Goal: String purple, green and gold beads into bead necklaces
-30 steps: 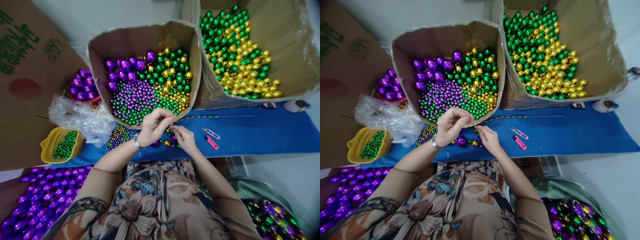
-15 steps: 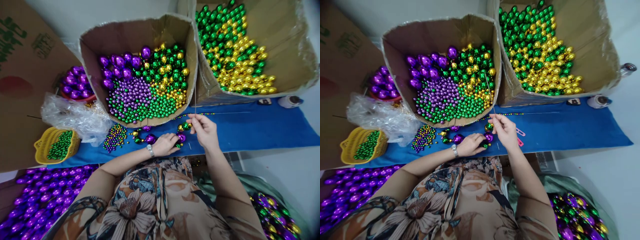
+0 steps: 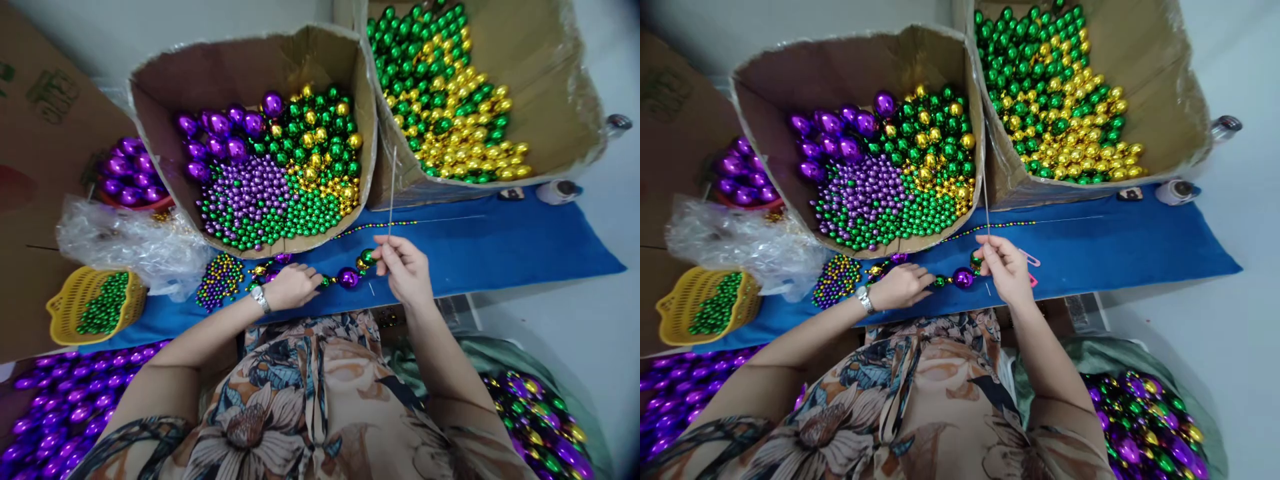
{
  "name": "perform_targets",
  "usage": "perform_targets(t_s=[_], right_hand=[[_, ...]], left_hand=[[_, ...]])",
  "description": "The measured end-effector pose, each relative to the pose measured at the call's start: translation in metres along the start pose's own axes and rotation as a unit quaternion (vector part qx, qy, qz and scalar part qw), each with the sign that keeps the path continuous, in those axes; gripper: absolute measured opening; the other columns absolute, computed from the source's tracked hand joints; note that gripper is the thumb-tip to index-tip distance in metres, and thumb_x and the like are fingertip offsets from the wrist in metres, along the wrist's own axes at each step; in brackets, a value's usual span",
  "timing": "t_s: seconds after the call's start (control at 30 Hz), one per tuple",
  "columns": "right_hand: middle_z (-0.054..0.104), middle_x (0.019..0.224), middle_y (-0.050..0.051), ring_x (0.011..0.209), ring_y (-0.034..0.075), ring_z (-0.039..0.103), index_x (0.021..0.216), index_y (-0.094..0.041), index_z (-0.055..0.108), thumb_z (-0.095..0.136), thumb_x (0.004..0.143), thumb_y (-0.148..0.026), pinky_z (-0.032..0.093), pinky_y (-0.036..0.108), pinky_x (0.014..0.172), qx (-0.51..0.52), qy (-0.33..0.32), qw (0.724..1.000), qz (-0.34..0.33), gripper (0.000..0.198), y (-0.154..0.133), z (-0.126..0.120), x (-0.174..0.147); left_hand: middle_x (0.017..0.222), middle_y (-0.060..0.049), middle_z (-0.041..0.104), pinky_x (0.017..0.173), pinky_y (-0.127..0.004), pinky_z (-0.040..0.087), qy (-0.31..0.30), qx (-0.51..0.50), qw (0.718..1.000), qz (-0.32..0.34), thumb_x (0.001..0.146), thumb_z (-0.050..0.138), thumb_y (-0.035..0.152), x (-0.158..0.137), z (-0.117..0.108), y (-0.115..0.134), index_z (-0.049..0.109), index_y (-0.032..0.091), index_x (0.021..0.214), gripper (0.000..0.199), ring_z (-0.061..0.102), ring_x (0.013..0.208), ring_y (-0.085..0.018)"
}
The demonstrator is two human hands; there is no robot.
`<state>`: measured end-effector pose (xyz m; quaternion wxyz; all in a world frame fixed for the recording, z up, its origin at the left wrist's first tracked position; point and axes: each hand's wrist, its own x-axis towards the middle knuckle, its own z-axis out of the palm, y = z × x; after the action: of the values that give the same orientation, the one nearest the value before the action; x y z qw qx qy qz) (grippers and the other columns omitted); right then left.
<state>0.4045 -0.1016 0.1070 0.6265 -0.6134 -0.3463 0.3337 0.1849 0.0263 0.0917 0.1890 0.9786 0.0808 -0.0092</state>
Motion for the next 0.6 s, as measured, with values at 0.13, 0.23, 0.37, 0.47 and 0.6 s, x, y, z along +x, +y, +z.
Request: perform_targets(t_s=[0.13,0.23,0.37,0.47,0.6], right_hand=[[0.066,0.081,0.0,0.059,0.007,0.058,0.11,-0.022,0.064,0.056,0.091,-0.044,0.05,0.021,0.054,0.019,-0.049,0.998,0.031,0.03,0.004,0.021,-0.008],[0.065,0.081,0.0,0.063,0.01,0.059,0.111,-0.023,0.064,0.056,0.09,-0.047,0.051,0.022,0.055,0.014,-0.041,0.999,0.031,0.033,-0.002,0.026,-0.009],[0.059,0.073,-0.002,0.06,0.008,0.055,0.105,-0.023,0.064,0.055,0.091,-0.047,0.05,0.021,0.056,0.021,0.017,1.0,0.006,0.029,-0.014,0.015,-0.003],[0.055,0.069,-0.003,0.055,0.006,0.051,0.105,-0.023,0.062,0.054,0.092,-0.044,0.045,0.018,0.051,0.021,0.059,0.998,-0.012,0.026,-0.018,0.004,0.003],[0.053,0.067,-0.004,0.051,0.005,0.049,0.101,-0.022,0.06,0.054,0.092,-0.044,0.04,0.017,0.046,0.001,0.108,0.994,-0.034,0.025,-0.02,-0.008,0.014]], left_hand=[[0.134,-0.016,0.053,0.101,-0.042,0.043,0.168,-0.205,0.964,0.004,0.087,0.06,0.043,0.047,0.01,0.009,0.042,0.018,0.137,0.058,0.051,0.124,-0.027],[0.125,-0.013,0.06,0.1,-0.041,0.044,0.187,-0.325,0.927,0.028,0.081,0.067,0.043,0.082,0.025,0.013,0.052,0.019,0.125,0.053,0.056,0.118,-0.026],[0.098,-0.005,0.067,0.082,-0.033,0.05,0.134,-0.393,0.91,0.007,0.078,0.068,0.046,0.099,0.038,0.014,0.058,0.016,0.112,0.046,0.064,0.086,-0.018],[0.091,-0.003,0.066,0.075,-0.029,0.048,0.129,-0.376,0.917,-0.022,0.078,0.068,0.047,0.099,0.042,0.015,0.056,0.016,0.112,0.048,0.062,0.079,-0.017],[0.083,-0.001,0.065,0.069,-0.027,0.046,0.075,-0.313,0.945,-0.05,0.083,0.06,0.034,0.097,0.047,0.016,0.056,0.019,0.113,0.034,0.061,0.072,-0.016]])
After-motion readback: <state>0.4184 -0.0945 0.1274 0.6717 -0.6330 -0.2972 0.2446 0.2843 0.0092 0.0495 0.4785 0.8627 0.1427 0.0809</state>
